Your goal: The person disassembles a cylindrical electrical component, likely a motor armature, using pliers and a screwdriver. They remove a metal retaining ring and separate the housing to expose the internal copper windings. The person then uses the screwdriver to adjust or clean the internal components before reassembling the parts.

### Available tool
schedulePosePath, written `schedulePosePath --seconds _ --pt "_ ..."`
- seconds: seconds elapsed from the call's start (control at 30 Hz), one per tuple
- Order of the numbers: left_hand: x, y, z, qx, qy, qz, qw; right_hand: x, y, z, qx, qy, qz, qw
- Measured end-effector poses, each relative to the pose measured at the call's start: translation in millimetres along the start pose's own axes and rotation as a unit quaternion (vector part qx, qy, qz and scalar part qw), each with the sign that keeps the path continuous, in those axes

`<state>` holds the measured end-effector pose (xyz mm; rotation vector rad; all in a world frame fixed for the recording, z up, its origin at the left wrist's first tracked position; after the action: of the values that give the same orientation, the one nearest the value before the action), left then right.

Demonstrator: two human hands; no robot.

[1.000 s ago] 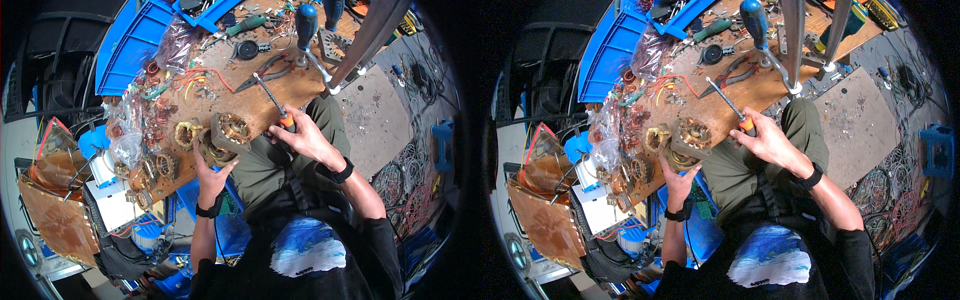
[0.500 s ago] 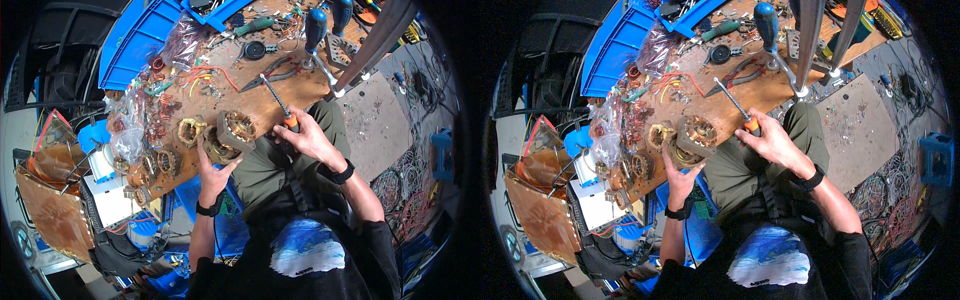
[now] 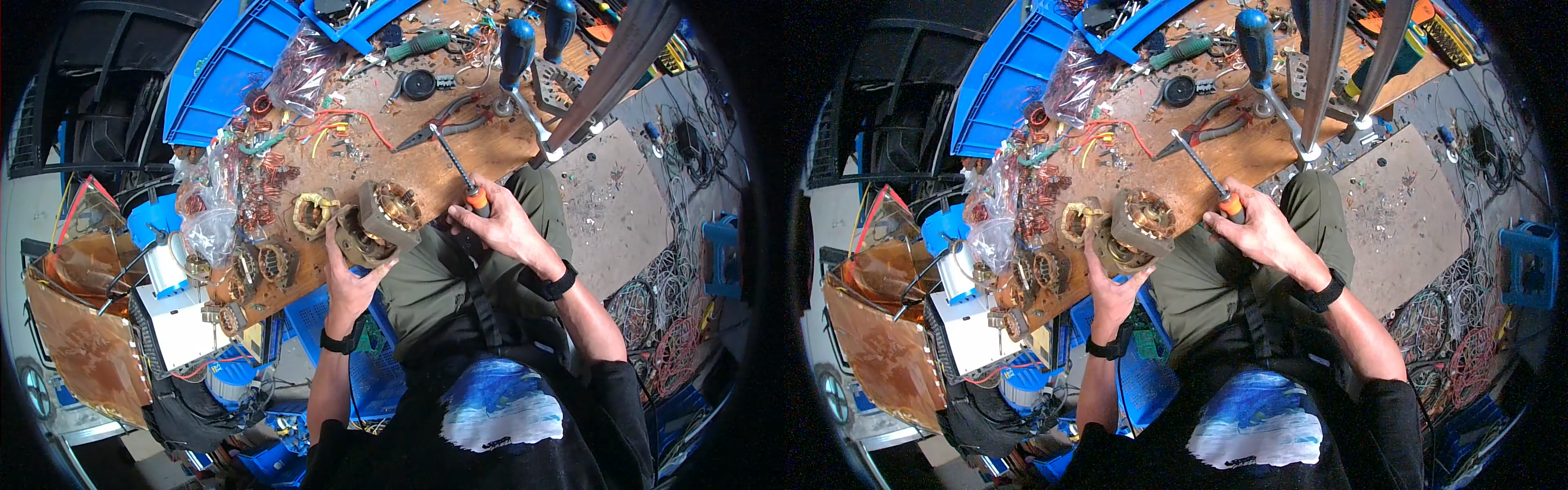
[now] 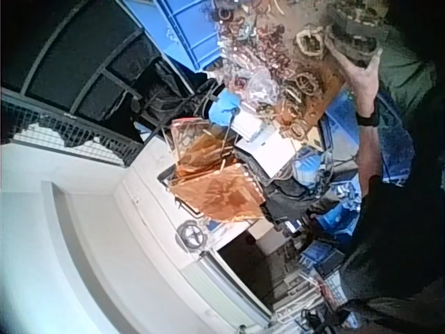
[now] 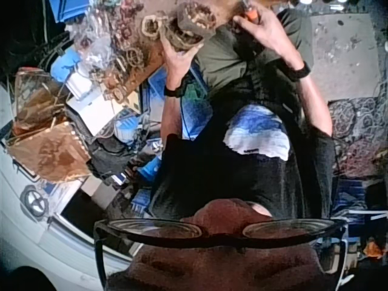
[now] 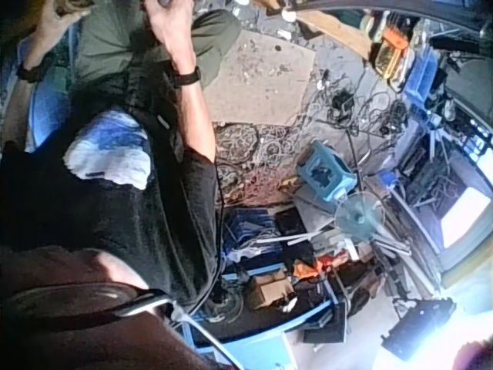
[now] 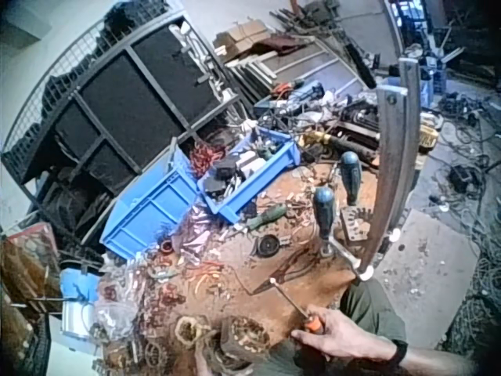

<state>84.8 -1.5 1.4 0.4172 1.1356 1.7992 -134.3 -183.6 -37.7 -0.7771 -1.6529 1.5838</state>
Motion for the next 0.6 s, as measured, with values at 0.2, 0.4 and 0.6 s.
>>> schedulePosePath --seconds 0.2,0.4,0.6 --pt "1 1 0 0.005 0.006 0.005 1.000 1 -4 0 -0.008 -0.002 -0.003 1.000" --pt "-1 7 1 -0.004 0.027 -0.002 1.000 0 1 0 -0.006 -0.001 0.005 1.000" --pt "0 5 1 -0.003 0.017 0.011 1.000 2 -3 -1 -0.021 -0.008 -0.013 1.000"
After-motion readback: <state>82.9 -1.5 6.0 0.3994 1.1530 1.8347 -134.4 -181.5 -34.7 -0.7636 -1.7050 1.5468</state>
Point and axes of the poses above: each hand's wrist, its own x-axis away from the middle knuckle, its own z-axis out of the back of the hand, y = z × x, the point moved 8 cm from there along -x, towards the middle knuckle, and after that the axes turned 9 degrees about y, right-handed, at the moved point
